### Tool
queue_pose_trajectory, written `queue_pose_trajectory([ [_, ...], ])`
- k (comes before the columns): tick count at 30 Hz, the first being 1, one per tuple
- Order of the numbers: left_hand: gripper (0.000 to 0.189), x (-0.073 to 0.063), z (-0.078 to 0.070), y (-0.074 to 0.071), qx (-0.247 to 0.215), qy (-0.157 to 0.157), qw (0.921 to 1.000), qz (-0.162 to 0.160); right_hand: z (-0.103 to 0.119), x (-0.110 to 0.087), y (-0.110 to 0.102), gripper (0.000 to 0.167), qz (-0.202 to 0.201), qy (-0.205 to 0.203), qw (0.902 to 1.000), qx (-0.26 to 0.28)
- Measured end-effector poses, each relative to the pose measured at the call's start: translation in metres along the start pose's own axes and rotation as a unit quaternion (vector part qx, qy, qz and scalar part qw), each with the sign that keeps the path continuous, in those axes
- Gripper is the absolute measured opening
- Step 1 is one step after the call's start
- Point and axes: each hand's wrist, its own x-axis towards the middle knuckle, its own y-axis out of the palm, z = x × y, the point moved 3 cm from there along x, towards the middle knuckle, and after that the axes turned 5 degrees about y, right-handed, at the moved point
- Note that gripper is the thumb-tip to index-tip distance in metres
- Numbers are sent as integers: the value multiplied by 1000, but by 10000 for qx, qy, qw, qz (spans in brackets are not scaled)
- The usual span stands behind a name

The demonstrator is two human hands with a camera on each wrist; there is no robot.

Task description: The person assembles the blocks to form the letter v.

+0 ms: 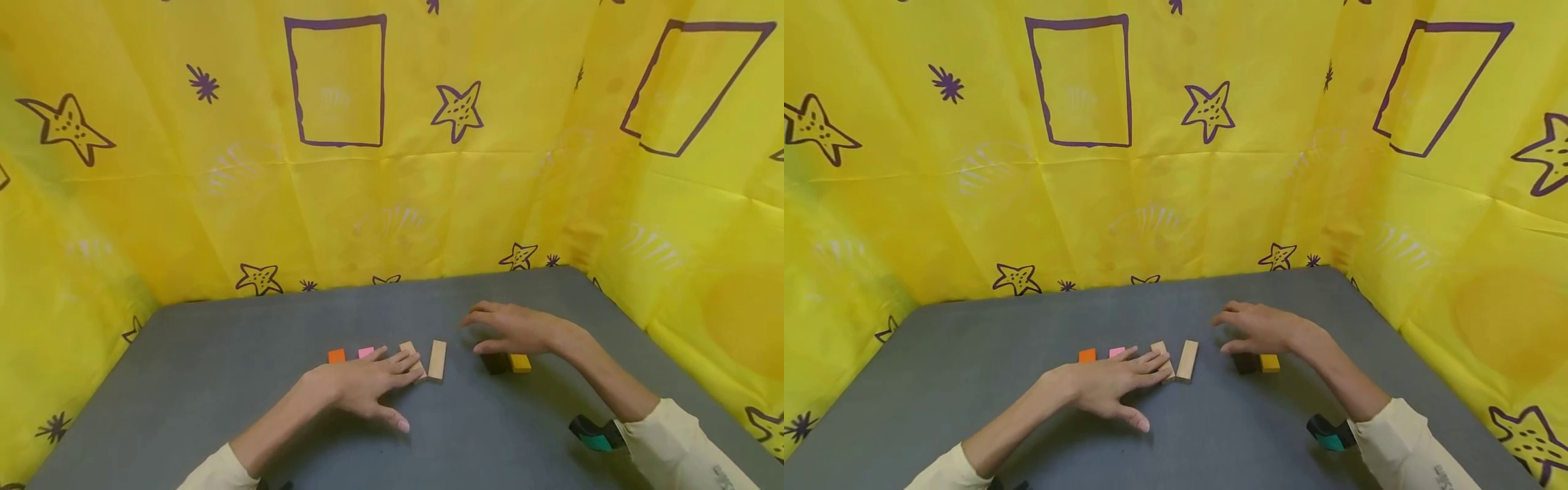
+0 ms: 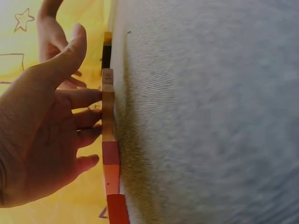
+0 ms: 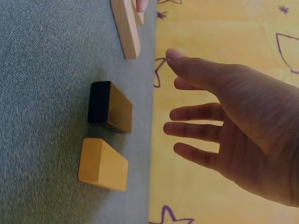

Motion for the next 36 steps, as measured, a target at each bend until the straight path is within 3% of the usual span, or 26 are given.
queue_pose_trajectory([
  [5, 95, 2, -2, -5, -13, -60, 9997, 245, -3, -5, -4, 50, 23, 82, 9999, 69],
  [16, 93, 5, -4, -5, 99, -109, 9993, 345, -5, -10, -2, 51, 110, 194, 9996, 153],
  [36, 95, 2, -5, -3, 216, -121, 9991, 343, 0, -10, 15, 51, 118, -317, 9993, -168],
])
